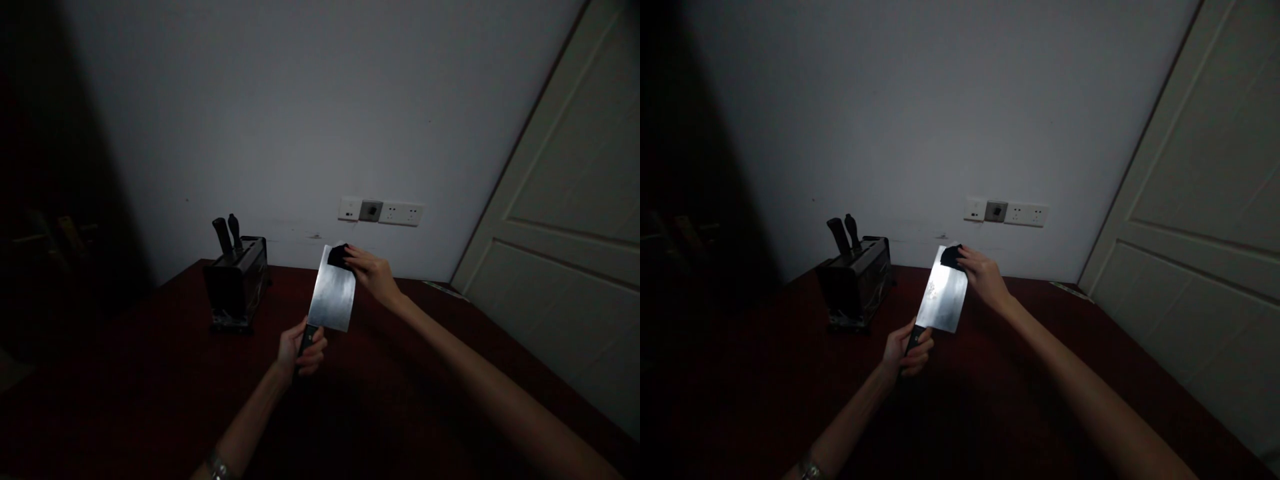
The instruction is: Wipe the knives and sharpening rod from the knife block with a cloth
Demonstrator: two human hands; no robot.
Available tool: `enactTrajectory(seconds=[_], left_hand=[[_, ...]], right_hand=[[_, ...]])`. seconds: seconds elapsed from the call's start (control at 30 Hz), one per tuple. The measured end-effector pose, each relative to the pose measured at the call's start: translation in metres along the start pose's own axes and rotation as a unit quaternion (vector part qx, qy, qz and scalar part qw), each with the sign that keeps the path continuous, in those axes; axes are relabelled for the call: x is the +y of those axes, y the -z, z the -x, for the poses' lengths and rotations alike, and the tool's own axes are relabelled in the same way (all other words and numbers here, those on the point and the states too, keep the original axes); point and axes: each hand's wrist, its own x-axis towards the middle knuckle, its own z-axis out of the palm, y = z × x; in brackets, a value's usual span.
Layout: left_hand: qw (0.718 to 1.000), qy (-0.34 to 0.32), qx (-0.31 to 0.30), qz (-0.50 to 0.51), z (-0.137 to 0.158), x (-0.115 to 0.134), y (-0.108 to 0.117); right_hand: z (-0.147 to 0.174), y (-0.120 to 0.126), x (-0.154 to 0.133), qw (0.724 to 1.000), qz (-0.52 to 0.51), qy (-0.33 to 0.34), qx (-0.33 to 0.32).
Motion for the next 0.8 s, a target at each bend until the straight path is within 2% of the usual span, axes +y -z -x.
enactTrajectory(seconds=[0.2,0.3,0.4,0.6,0.7,0.8], left_hand=[[0.999,-0.028,0.019,0.006,0.001,0.001,0.006],[0.999,-0.031,0.023,0.005,0.002,0.001,0.008],[1.0,-0.014,0.01,0.0,0.001,-0.001,0.006],[1.0,0.0,-0.009,-0.008,-0.002,-0.006,0.001],[1.0,-0.011,-0.007,-0.011,-0.002,-0.006,0.0],[1.0,-0.023,-0.001,-0.011,-0.002,-0.004,0.001]], right_hand=[[0.069,-0.01,-0.055,0.994,-0.054,0.035,-0.085],[0.083,-0.011,-0.066,0.99,-0.074,0.053,-0.106],[0.067,-0.005,-0.048,0.994,-0.057,0.047,-0.085],[0.004,0.005,0.002,0.999,0.033,0.008,-0.003],[-0.004,-0.001,0.001,0.999,0.041,0.001,0.016],[0.015,-0.015,-0.021,1.0,0.026,0.011,0.002]])
